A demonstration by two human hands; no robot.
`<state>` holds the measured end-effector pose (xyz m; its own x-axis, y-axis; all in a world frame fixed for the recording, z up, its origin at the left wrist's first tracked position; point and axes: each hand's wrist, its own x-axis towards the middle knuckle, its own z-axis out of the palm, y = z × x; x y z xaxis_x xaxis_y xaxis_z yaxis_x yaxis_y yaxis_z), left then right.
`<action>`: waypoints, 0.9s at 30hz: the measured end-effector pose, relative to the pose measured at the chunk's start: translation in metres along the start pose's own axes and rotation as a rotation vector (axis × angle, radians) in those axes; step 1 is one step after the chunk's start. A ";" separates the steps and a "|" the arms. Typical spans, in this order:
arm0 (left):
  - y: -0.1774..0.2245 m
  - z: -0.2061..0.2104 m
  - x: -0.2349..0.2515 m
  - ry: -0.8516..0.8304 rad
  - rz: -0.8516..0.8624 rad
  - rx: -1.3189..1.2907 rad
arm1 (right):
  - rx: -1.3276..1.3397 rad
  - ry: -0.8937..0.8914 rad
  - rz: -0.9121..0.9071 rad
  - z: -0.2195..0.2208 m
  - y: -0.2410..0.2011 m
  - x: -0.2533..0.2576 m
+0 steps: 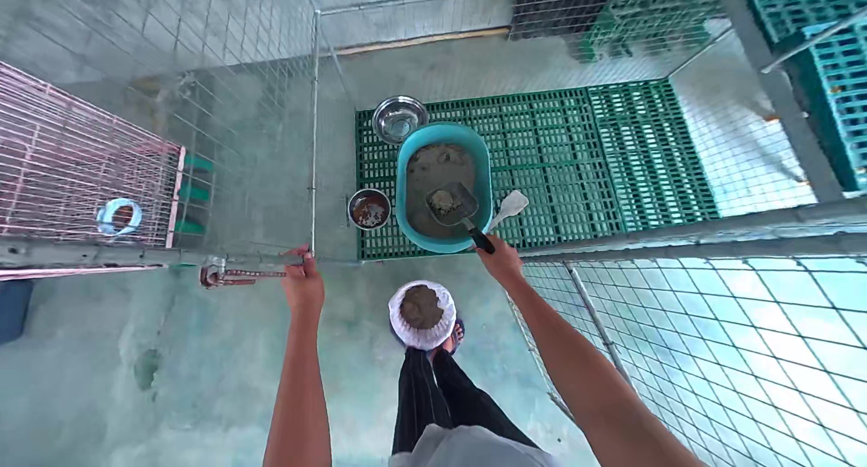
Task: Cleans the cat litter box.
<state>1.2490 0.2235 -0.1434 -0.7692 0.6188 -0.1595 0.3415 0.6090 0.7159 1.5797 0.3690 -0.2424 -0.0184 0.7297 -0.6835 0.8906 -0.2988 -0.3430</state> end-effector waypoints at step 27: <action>-0.009 0.010 0.011 0.134 0.060 0.009 | -0.116 -0.312 0.384 0.080 0.139 -0.094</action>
<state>1.2430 0.2300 -0.1585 -0.8124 0.5826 -0.0241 0.3930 0.5776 0.7155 1.6690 0.2099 -0.2777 0.2014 0.3571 -0.9121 0.9040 -0.4264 0.0327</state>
